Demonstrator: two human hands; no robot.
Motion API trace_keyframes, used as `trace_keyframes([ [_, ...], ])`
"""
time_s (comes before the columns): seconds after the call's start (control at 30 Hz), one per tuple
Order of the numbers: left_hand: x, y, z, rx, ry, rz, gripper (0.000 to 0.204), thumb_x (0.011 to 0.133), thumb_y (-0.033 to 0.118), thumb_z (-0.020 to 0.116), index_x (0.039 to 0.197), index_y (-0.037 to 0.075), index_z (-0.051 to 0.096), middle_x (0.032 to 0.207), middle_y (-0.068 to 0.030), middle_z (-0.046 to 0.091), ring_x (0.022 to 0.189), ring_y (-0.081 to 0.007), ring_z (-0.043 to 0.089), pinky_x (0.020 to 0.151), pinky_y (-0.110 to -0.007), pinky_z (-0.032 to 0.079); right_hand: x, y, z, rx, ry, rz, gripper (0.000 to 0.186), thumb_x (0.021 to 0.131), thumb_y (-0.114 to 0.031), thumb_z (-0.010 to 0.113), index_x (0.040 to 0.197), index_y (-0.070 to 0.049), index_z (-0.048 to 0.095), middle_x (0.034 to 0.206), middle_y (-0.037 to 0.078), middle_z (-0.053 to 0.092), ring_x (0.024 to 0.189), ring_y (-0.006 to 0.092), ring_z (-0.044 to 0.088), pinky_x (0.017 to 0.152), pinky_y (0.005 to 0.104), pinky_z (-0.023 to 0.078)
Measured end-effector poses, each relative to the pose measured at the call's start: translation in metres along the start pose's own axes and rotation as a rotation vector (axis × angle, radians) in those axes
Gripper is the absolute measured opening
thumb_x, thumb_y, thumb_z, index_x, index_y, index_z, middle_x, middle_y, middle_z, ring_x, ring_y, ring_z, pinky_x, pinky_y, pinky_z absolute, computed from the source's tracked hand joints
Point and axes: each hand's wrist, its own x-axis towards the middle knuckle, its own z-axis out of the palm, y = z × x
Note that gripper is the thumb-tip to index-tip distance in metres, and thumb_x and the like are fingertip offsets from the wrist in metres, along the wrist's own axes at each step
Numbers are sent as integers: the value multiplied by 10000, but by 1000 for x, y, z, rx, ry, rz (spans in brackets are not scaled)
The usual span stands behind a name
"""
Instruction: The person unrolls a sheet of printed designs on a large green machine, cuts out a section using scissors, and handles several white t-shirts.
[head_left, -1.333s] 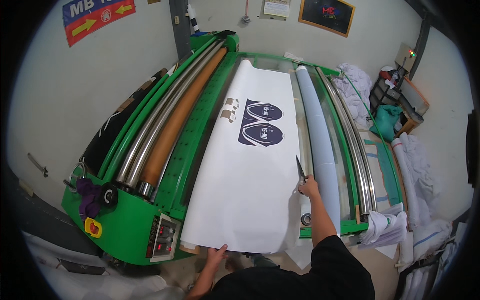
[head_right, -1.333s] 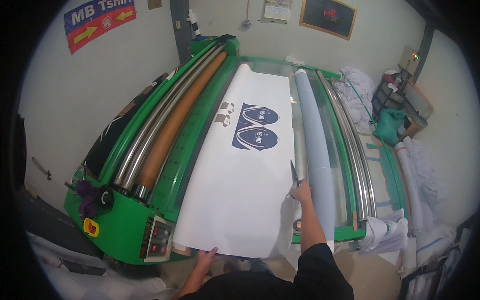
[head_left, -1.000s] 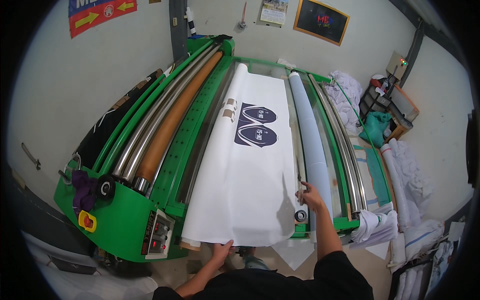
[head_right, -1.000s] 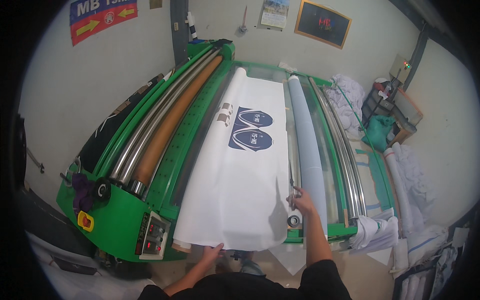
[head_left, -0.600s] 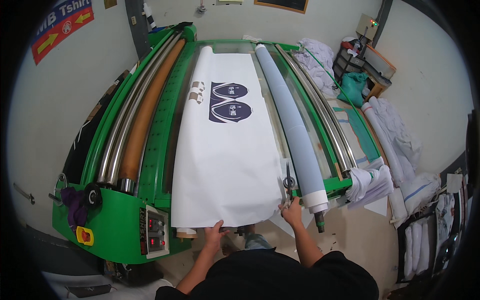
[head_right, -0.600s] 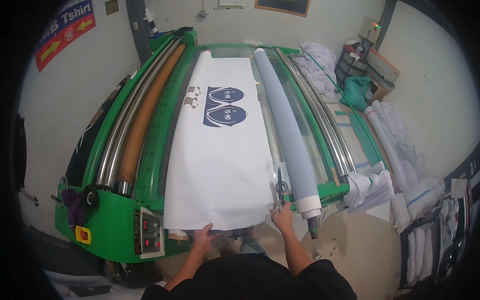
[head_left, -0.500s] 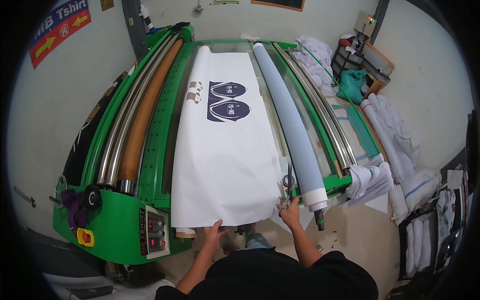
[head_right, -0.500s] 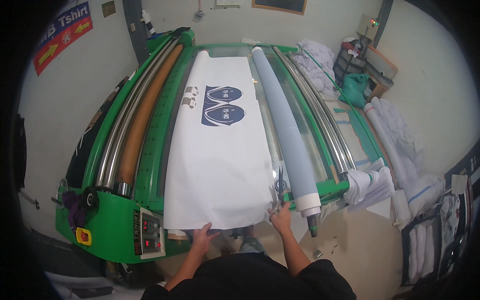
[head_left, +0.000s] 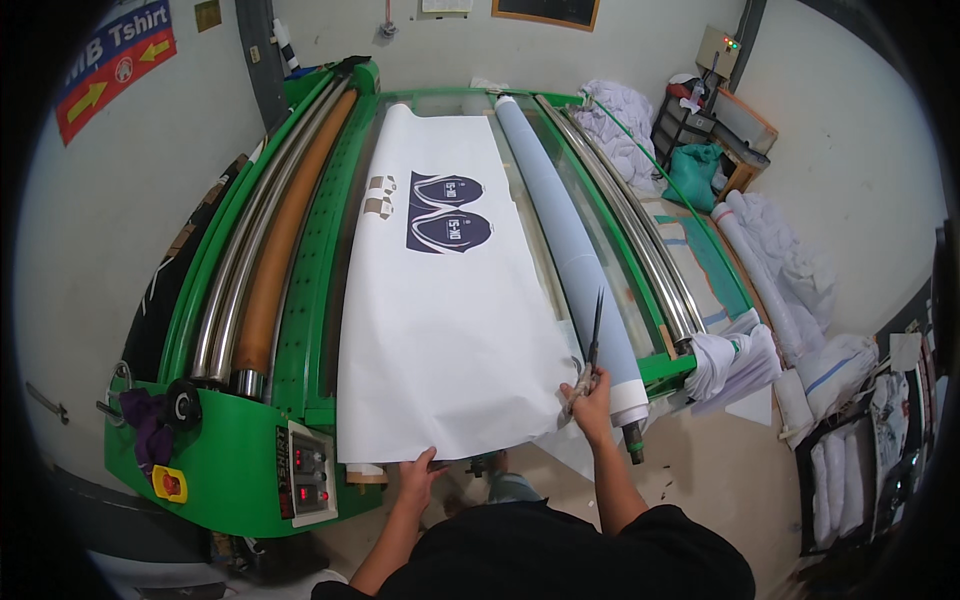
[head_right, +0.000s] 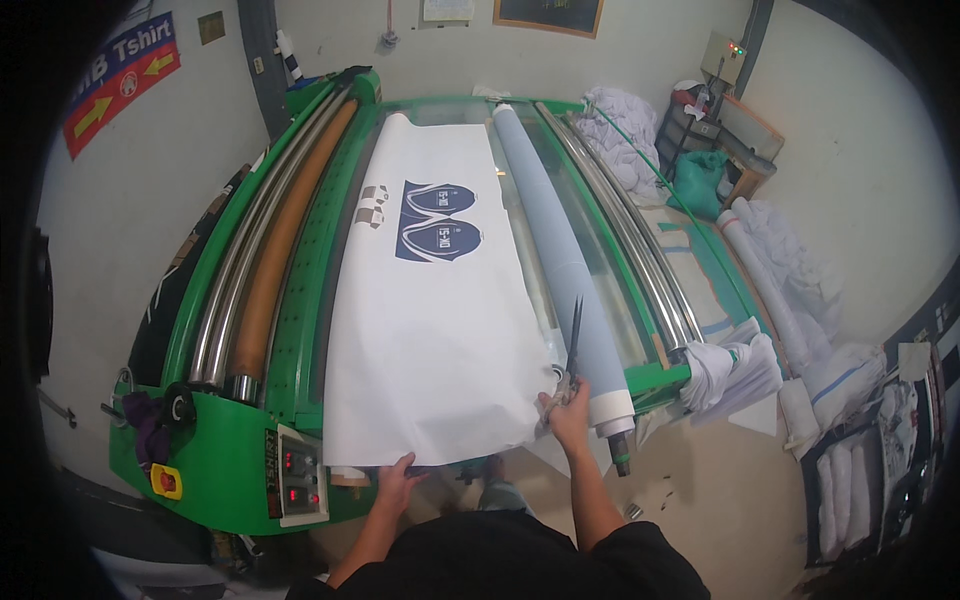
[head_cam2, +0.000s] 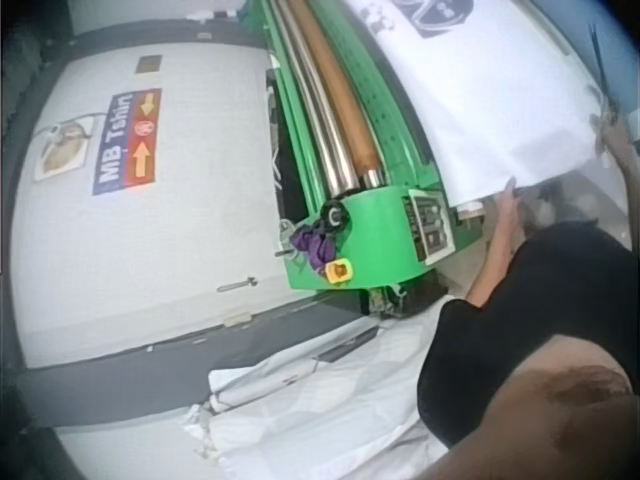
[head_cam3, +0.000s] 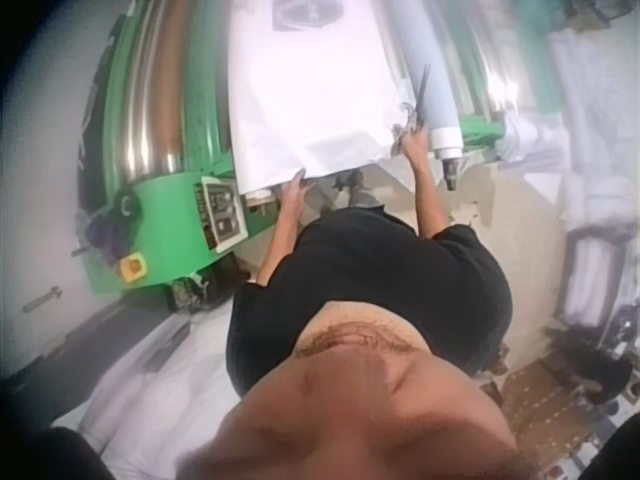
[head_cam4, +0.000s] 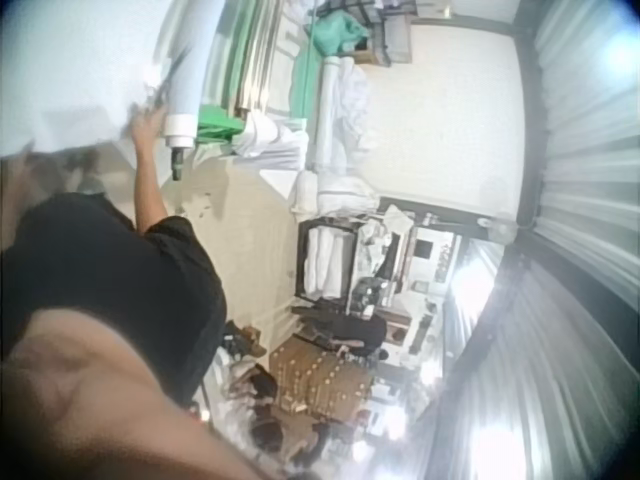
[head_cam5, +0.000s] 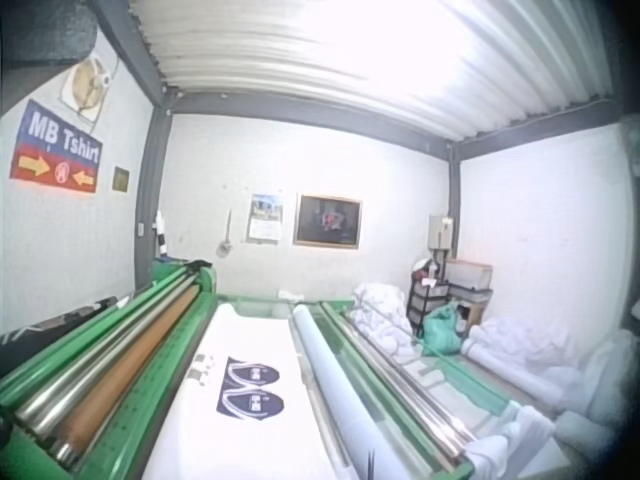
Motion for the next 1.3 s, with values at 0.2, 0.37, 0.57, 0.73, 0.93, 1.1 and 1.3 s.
trace_keyframes([
  [0.2, -11, 10, 16, 52, 48, -69, 330, 921, 136, 700, 1198, 0, 584, 1098, -118, 662, 938, -258, 682, 748, -427, 591, 5, -107, -27, 31, -35, -23, 699, 821, -51, 802, 1350, -25, 347, 859, 50, 588, 719, 109, 545, 612, 273, 463],
  [0.37, -12, 7, 26, 77, -29, -113, 318, 925, 160, 710, 1179, 3, 601, 1106, -111, 666, 946, -245, 684, 752, -423, 585, 10, -91, -49, -115, 62, -19, 692, 807, -36, 784, 1356, 8, 366, 985, 138, 656, 828, 189, 630, 717, 319, 511],
  [0.57, -17, 6, 35, -327, 37, 74, 385, 930, 143, 705, 1262, 29, 546, 1205, -103, 616, 996, -228, 648, 732, -389, 566, 25, 0, -78, -396, 228, 44, 736, 740, -102, 844, 1325, 34, 419, 1069, 225, 669, 974, 319, 671, 860, 387, 527],
  [0.73, 7, -17, 11, -55, 159, 196, 397, 925, 145, 705, 1268, 29, 542, 1169, -95, 622, 957, -208, 639, 708, -354, 563, 8, -28, -60, -529, 145, 6, 671, 779, -57, 790, 1335, 30, 425, 1059, 230, 688, 951, 365, 695, 841, 413, 536],
  [0.93, 16, -25, 4, 201, 223, 143, 440, 899, 201, 746, 1247, 12, 554, 1095, -87, 647, 851, -168, 641, 596, -302, 544, 0, -57, -43, -322, 54, -133, 739, 834, -96, 801, 1424, 25, 374, 1005, 174, 715, 825, 259, 702, 730, 363, 557],
  [1.1, 20, -36, 15, 214, 291, 174, 389, 896, 207, 753, 1199, 28, 587, 1020, -62, 658, 757, -148, 637, 552, -296, 520, -54, -101, -16, 195, -427, 211, 819, 865, -151, 801, 1511, -32, 312, 907, 124, 692, 639, 146, 622, 537, 275, 495],
  [1.3, 8, -12, 21, 94, 160, 160, 305, 925, 204, 717, 1137, 20, 599, 977, -45, 648, 724, -105, 620, 513, -274, 495, -108, -78, -26, 145, -1192, 465, 771, 942, -393, 721, 1557, -97, 362, 1281, 132, 627, 1049, 177, 612, 893, 334, 499],
])
